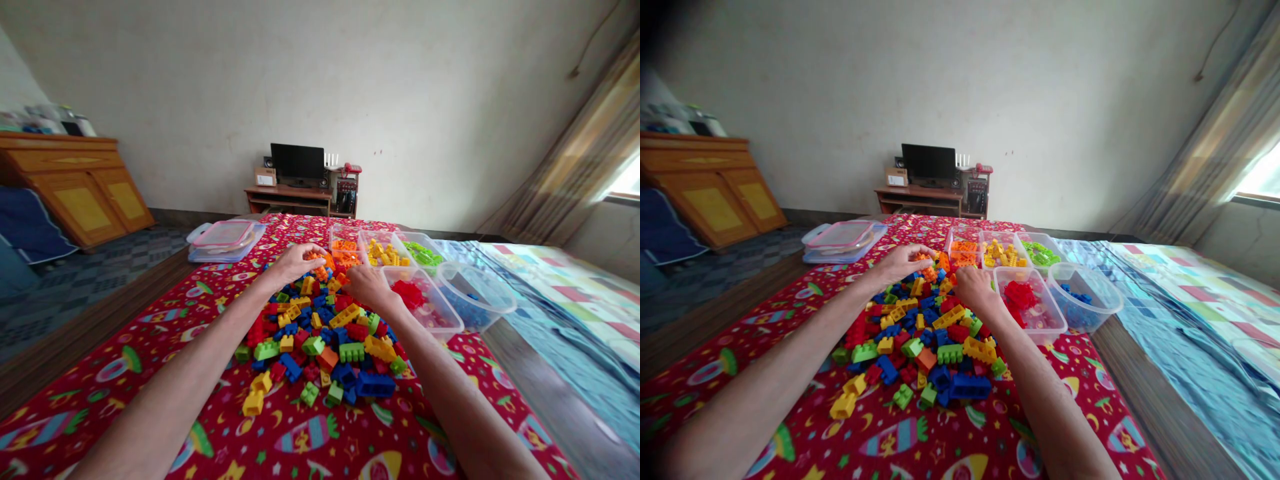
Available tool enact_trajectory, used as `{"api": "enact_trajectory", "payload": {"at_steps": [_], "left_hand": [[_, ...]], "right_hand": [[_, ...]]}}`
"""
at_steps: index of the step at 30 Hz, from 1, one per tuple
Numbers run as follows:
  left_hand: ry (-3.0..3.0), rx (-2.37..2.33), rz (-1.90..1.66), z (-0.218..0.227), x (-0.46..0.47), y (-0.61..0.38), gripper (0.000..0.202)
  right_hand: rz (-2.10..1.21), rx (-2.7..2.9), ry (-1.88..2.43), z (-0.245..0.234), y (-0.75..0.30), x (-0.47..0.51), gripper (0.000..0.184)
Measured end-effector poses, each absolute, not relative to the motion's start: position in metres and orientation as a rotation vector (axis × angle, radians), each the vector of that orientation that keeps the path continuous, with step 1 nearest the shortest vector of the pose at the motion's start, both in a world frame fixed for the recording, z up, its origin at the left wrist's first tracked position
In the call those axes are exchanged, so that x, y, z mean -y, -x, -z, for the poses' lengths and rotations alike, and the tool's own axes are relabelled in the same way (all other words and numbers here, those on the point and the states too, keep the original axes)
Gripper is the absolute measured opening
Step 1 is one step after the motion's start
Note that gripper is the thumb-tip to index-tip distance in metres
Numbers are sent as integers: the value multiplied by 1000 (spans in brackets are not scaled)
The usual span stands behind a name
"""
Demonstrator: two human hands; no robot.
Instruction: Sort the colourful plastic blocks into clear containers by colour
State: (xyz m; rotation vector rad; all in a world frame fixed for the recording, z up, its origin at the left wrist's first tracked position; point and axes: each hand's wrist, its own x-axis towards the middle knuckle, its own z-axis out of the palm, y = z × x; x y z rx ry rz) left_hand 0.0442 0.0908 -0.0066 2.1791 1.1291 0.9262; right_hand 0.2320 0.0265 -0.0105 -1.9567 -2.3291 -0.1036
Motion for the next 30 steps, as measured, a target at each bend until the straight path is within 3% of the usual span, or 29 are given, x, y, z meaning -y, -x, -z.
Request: {"api": "enact_trajectory", "payload": {"at_steps": [9, 16, 20, 24, 30], "left_hand": [[-2025, -950, -840, 11, -88, -51, 45], [-1689, -852, -1024, 11, -85, -53, 43], [-1562, -834, -1066, 12, -83, -59, 35], [-1555, -786, -1029, 12, -83, -60, 27], [-1712, -1019, -1181, 11, -94, -51, 27]], "right_hand": [[134, 1991, 1815, 14, -238, -37, 24], [-735, 1590, 1401, 9, -227, -42, 17], [-988, 1433, 1120, 13, -219, -42, 19], [-836, 1523, 1132, 19, -216, -43, 23], [-648, 1679, 1382, 12, -234, -45, 16]]}}
